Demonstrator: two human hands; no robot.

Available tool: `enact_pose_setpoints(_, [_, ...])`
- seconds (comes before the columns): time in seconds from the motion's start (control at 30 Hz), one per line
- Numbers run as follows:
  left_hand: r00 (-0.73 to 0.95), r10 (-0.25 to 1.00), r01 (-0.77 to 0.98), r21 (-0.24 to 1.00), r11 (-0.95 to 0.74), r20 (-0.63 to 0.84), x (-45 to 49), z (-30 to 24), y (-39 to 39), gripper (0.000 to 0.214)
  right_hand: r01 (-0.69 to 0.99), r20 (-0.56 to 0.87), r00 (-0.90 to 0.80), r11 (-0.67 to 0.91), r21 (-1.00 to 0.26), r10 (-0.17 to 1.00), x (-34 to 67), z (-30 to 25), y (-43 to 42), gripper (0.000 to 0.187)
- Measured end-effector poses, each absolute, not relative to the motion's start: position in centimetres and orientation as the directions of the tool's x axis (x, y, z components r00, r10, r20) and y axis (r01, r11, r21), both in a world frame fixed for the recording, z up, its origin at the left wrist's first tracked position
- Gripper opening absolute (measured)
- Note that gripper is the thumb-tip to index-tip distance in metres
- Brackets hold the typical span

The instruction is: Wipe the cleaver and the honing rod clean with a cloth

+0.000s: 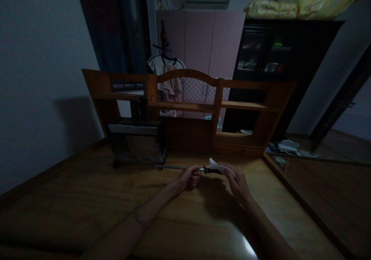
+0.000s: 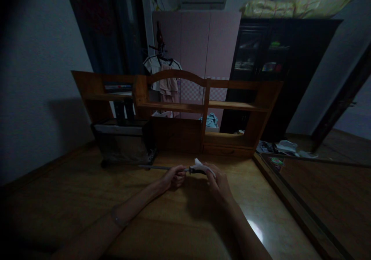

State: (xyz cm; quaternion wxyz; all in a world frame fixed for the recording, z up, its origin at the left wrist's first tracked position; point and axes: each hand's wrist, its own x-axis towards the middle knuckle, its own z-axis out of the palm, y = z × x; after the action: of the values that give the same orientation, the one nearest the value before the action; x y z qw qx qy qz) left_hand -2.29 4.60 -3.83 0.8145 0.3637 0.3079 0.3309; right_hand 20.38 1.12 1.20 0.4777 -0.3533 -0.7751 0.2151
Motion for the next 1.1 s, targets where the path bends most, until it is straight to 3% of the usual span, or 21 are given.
enact_pose_setpoints(0.3, [0.560, 0.784, -0.302, 0.816, 0.493, -0.267, -2.3, -3.8, 4.7, 0.042, 0.365, 0.616, -0.443, 0.759, -0.540, 0.651, 20.0, 2.0, 0.6, 0.038])
enact_pose_setpoints(0.5, [0.554, 0.784, -0.313, 0.803, 0.507, -0.279, -2.3, -3.6, 4.6, 0.043, 0.397, 0.546, -0.560, 0.781, -0.483, 0.623, 19.6, 2.0, 0.4, 0.039])
enact_pose_setpoints(0.8, [0.559, 0.778, -0.314, 0.796, 0.518, -0.286, -2.2, -4.1, 4.9, 0.041, 0.390, 0.545, -0.569, 0.786, -0.481, 0.616, 19.2, 2.2, 0.0, 0.039])
enact_pose_setpoints(1.1, [0.636, 0.721, -0.299, 0.774, 0.559, -0.275, -2.5, -5.5, 5.7, 0.042, 0.428, 0.533, -0.629, 0.824, -0.370, 0.566, 19.0, 1.3, 0.9, 0.051])
